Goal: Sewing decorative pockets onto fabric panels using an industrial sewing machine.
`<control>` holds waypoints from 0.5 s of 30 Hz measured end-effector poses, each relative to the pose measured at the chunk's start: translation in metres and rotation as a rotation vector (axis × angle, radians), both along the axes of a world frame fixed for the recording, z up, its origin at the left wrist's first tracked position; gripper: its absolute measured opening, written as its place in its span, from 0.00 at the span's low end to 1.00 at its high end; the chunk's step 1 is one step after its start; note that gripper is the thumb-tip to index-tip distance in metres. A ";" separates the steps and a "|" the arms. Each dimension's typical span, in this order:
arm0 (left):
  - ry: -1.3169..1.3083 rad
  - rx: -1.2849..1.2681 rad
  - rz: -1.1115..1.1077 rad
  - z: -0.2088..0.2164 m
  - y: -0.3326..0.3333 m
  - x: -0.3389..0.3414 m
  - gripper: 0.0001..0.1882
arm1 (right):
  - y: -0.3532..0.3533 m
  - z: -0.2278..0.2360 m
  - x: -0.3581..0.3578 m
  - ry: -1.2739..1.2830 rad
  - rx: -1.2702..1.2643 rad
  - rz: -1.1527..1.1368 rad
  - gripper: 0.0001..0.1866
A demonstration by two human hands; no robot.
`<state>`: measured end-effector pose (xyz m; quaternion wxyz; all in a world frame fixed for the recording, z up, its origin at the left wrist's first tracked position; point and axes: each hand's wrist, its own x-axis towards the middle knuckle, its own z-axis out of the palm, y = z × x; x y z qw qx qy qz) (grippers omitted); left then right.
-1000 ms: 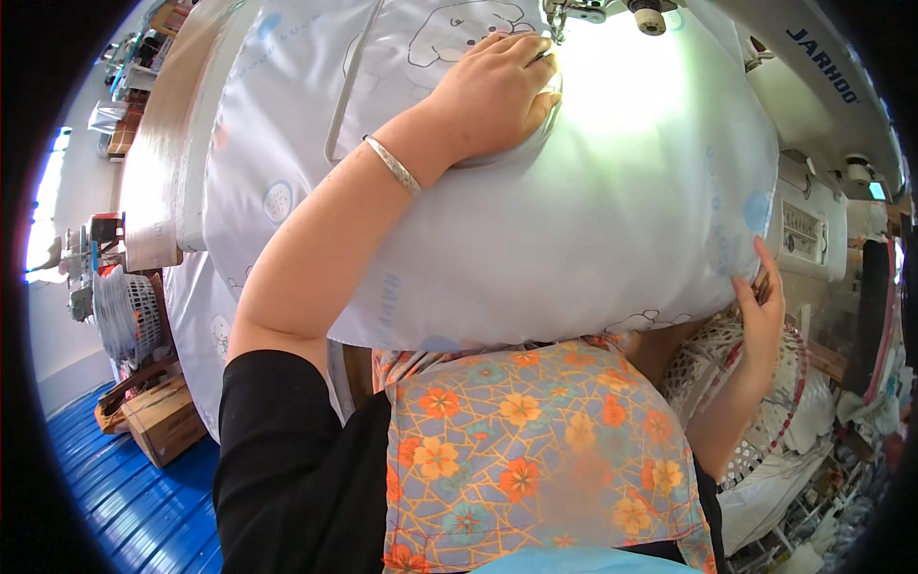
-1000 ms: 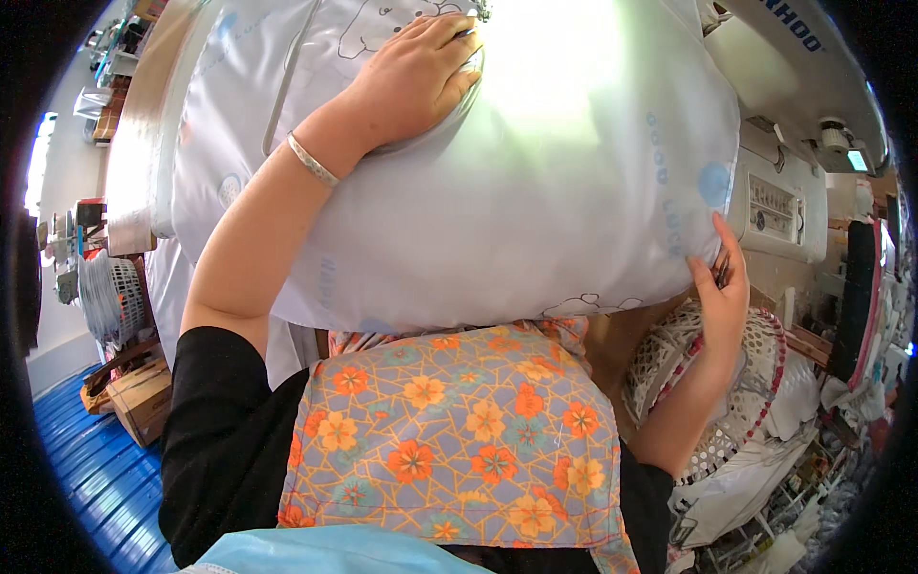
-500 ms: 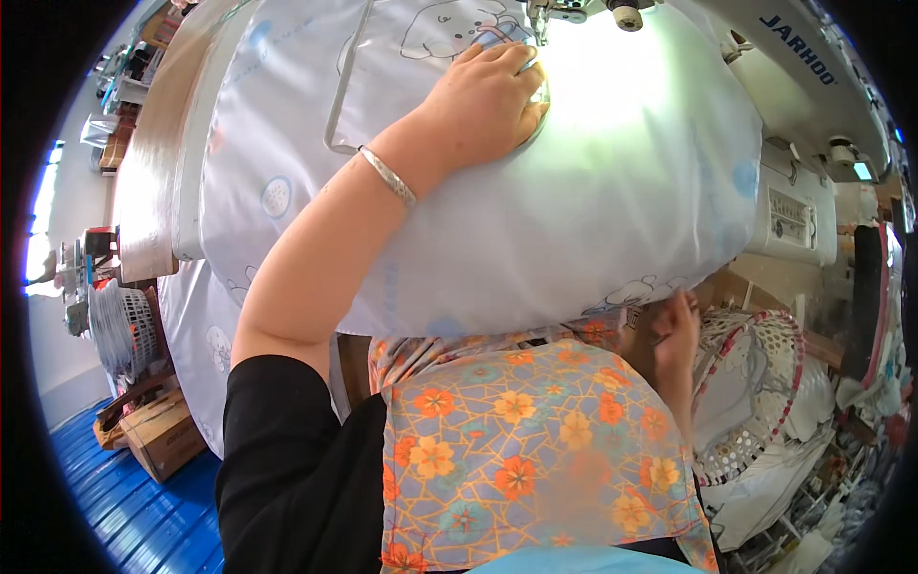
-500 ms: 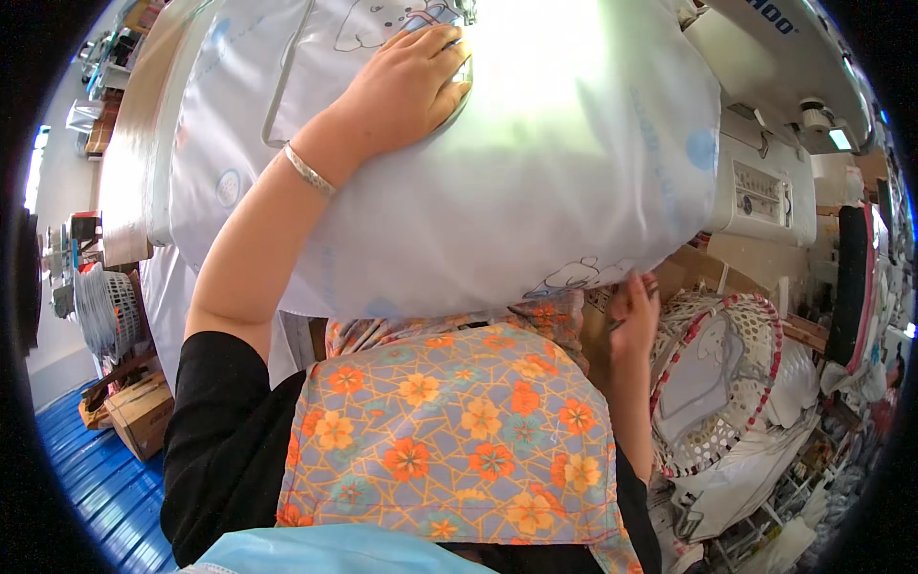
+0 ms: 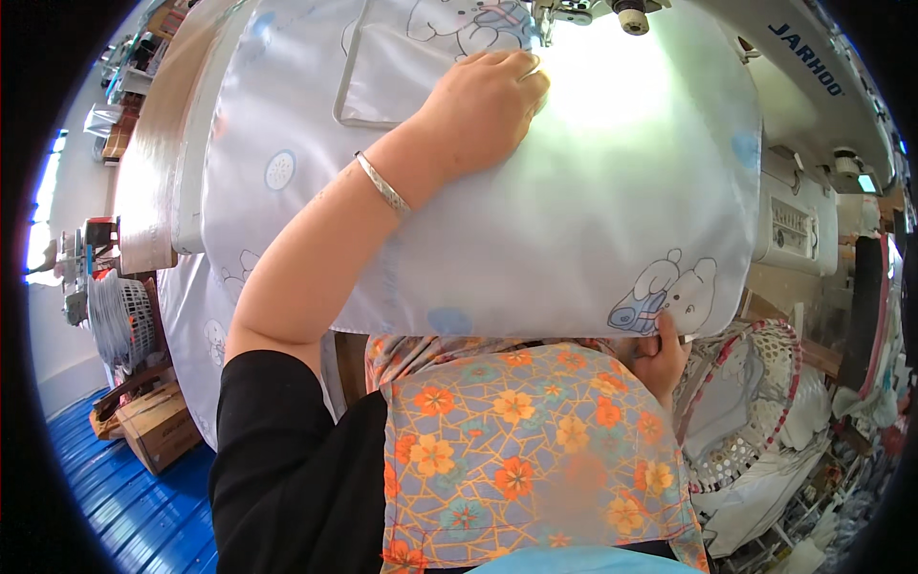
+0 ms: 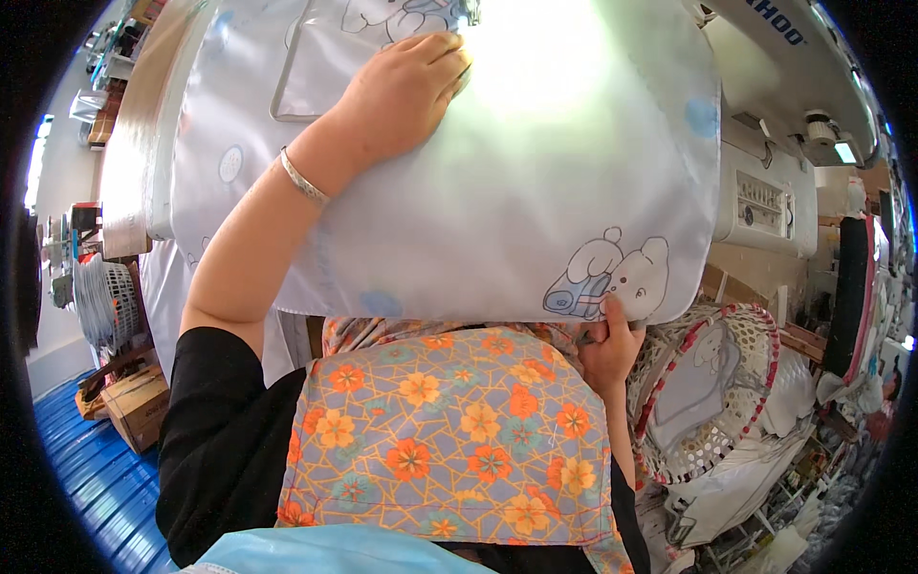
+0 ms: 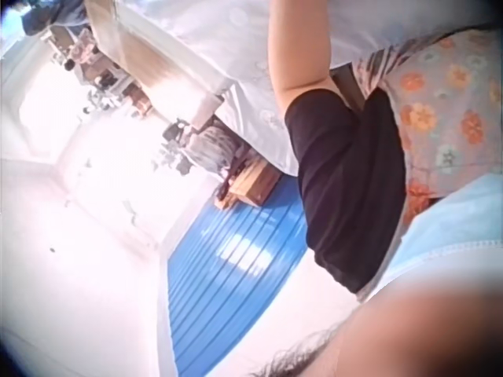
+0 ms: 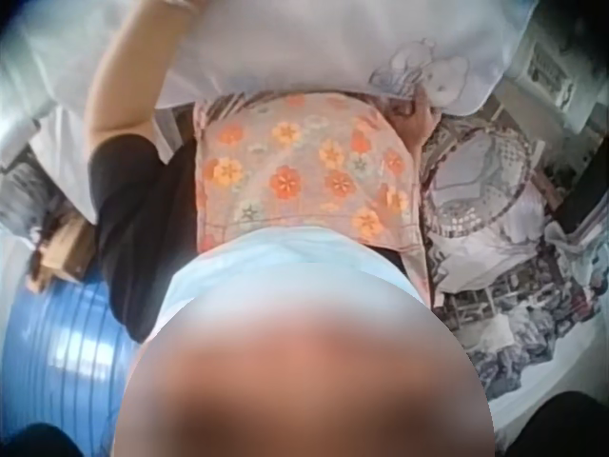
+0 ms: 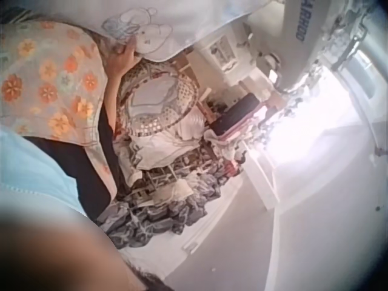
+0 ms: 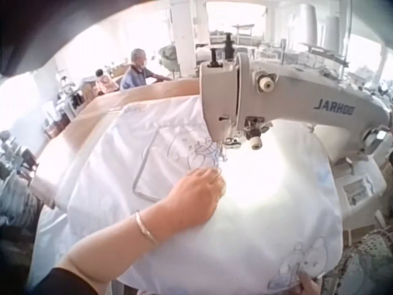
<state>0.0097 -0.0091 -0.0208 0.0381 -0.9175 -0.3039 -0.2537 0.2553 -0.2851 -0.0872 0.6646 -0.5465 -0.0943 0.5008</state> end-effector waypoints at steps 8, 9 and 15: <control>0.005 -0.020 0.008 -0.001 0.011 -0.007 0.15 | 0.016 0.002 0.006 -0.222 -0.024 -0.038 0.03; -0.018 0.019 -0.002 -0.001 0.012 -0.007 0.16 | 0.018 -0.001 0.004 -0.138 0.030 -0.067 0.02; 0.087 -0.105 0.000 0.007 0.007 -0.004 0.13 | 0.018 -0.003 -0.022 0.043 0.185 0.018 0.05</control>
